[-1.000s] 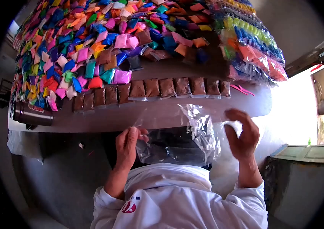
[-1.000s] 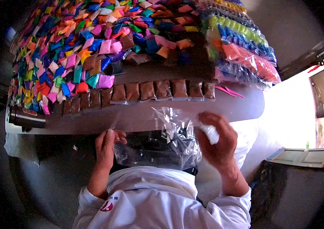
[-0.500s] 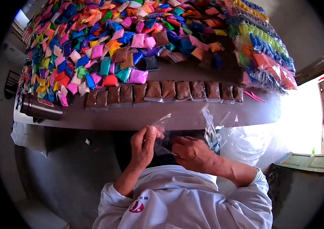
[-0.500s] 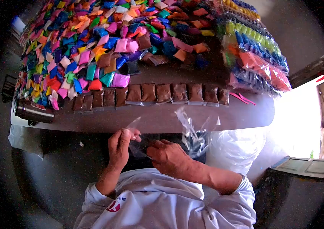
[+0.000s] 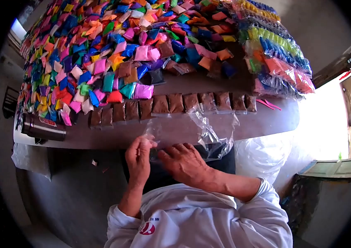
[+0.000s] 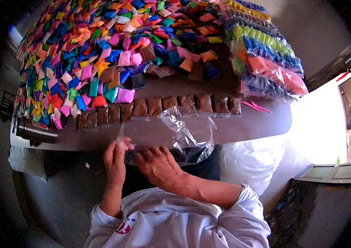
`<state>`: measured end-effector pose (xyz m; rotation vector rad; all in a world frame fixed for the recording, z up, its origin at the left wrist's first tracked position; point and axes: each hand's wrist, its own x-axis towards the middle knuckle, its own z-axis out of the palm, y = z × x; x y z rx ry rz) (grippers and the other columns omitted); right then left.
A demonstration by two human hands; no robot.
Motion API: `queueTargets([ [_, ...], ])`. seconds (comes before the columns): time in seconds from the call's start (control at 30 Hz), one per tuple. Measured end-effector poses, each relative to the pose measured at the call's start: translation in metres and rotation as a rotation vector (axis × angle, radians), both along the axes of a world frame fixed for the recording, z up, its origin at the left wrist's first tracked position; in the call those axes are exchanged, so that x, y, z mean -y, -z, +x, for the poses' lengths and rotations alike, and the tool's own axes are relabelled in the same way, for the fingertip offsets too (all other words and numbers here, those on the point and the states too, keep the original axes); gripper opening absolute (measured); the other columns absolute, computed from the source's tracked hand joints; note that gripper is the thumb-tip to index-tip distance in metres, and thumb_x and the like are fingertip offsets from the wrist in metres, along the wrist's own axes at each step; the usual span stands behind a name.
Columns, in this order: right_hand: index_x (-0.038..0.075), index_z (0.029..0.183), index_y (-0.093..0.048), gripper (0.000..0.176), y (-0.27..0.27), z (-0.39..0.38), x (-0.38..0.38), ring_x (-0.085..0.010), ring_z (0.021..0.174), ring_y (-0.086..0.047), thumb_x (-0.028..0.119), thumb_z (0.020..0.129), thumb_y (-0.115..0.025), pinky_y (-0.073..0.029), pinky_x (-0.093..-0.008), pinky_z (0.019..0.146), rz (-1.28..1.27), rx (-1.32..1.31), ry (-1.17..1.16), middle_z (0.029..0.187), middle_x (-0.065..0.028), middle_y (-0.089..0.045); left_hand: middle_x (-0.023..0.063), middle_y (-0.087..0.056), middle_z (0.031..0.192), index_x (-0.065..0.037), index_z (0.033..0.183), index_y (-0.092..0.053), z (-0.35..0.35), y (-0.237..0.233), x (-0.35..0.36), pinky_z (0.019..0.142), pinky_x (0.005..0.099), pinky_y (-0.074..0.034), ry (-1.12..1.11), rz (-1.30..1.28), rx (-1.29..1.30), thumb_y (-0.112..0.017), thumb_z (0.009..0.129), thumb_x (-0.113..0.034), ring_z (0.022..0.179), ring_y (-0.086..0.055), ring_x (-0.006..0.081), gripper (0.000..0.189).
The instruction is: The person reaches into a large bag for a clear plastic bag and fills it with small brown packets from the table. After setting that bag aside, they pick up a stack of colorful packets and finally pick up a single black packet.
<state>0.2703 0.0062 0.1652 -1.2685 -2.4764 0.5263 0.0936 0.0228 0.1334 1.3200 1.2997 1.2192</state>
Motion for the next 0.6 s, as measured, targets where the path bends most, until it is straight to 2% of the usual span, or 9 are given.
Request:
queueTargets([
  [0.03, 0.004, 0.112, -0.057, 0.037, 0.000, 0.003, 0.001, -0.0357, 0.103, -0.058, 0.020, 0.080, -0.066, -0.046, -0.0450, 0.090, -0.129, 0.009, 0.005, 0.112, -0.0161, -0.059, 0.0078, -0.066, 0.099, 0.001, 0.108, -0.063, -0.005, -0.003, -0.004, 0.080, 0.0297, -0.048, -0.019, -0.005, 0.017, -0.050, 0.099, -0.029, 0.085, -0.062, 0.0155, 0.034],
  [0.1, 0.003, 0.106, -0.059, 0.037, -0.006, 0.022, 0.001, -0.0357, 0.099, -0.058, 0.027, 0.080, -0.069, -0.046, -0.0448, 0.089, -0.079, -0.032, 0.036, 0.107, -0.0163, -0.060, 0.0091, -0.065, 0.100, 0.000, 0.109, -0.063, -0.014, -0.014, -0.008, 0.083, 0.0289, -0.045, -0.103, -0.027, -0.024, -0.047, 0.100, -0.036, 0.089, -0.060, 0.0143, 0.040],
  [0.17, 0.001, 0.108, -0.059, 0.039, -0.020, 0.048, 0.002, -0.0362, 0.101, -0.057, 0.026, 0.080, -0.069, -0.046, -0.0458, 0.089, -0.240, 0.125, 0.119, 0.108, -0.0182, -0.060, 0.0088, -0.067, 0.095, 0.003, 0.104, -0.063, -0.027, -0.009, -0.014, 0.078, 0.0275, -0.047, -0.204, -0.042, 0.132, -0.047, 0.100, -0.028, 0.081, -0.060, 0.0131, 0.035],
  [0.23, 0.000, 0.110, -0.059, 0.041, -0.012, 0.077, 0.013, -0.0368, 0.102, -0.056, 0.027, 0.080, -0.070, -0.046, -0.0458, 0.090, -0.113, 0.081, 0.156, 0.110, -0.0193, -0.059, 0.0078, -0.066, 0.095, 0.003, 0.102, -0.064, -0.034, -0.005, -0.015, 0.077, 0.0273, -0.045, -0.228, -0.056, 0.132, -0.047, 0.100, -0.029, 0.080, -0.057, 0.0119, 0.036],
  [0.27, 0.000, 0.112, -0.058, 0.043, -0.010, 0.086, 0.016, -0.0373, 0.103, -0.056, 0.027, 0.080, -0.070, -0.046, -0.0459, 0.090, 0.017, 0.033, 0.196, 0.111, -0.0203, -0.059, 0.0074, -0.066, 0.094, 0.003, 0.101, -0.064, -0.034, 0.003, -0.012, 0.076, 0.0274, -0.045, -0.135, -0.046, 0.099, -0.047, 0.100, -0.029, 0.080, -0.055, 0.0117, 0.036],
  [0.37, -0.001, 0.115, -0.057, 0.047, -0.029, 0.092, 0.020, -0.0384, 0.107, -0.054, 0.028, 0.080, -0.070, -0.045, -0.0444, 0.093, -0.106, 0.073, 0.255, 0.115, -0.0216, -0.057, 0.0064, -0.066, 0.092, 0.002, 0.099, -0.065, -0.020, 0.005, -0.006, 0.075, 0.0270, -0.044, -0.035, -0.031, 0.072, -0.046, 0.100, -0.029, 0.079, -0.056, 0.0127, 0.036],
  [0.47, -0.002, 0.115, -0.057, 0.048, -0.031, 0.081, 0.012, -0.0378, 0.109, -0.055, 0.028, 0.081, -0.071, -0.045, -0.0434, 0.094, -0.147, -0.020, 0.157, 0.115, -0.0210, -0.059, 0.0071, -0.067, 0.094, 0.002, 0.101, -0.065, -0.007, -0.017, -0.011, 0.077, 0.0273, -0.046, -0.091, -0.045, 0.128, -0.045, 0.101, -0.031, 0.081, -0.060, 0.0142, 0.039],
  [0.57, 0.000, 0.114, -0.058, 0.044, -0.032, 0.048, -0.007, -0.0370, 0.109, -0.057, 0.026, 0.080, -0.071, -0.045, -0.0441, 0.094, -0.147, -0.142, 0.052, 0.113, -0.0201, -0.062, 0.0085, -0.067, 0.097, 0.002, 0.106, -0.064, -0.003, -0.022, -0.015, 0.081, 0.0284, -0.048, 0.029, 0.014, 0.079, -0.044, 0.102, -0.031, 0.086, -0.065, 0.0161, 0.039],
  [0.6, 0.001, 0.114, -0.058, 0.043, -0.031, 0.037, -0.016, -0.0366, 0.109, -0.057, 0.024, 0.080, -0.071, -0.045, -0.0436, 0.094, -0.244, -0.210, -0.006, 0.114, -0.0195, -0.062, 0.0088, -0.067, 0.094, 0.001, 0.104, -0.064, 0.000, -0.024, -0.015, 0.081, 0.0292, -0.047, 0.023, 0.019, 0.059, -0.042, 0.102, -0.034, 0.086, -0.063, 0.0156, 0.041],
])
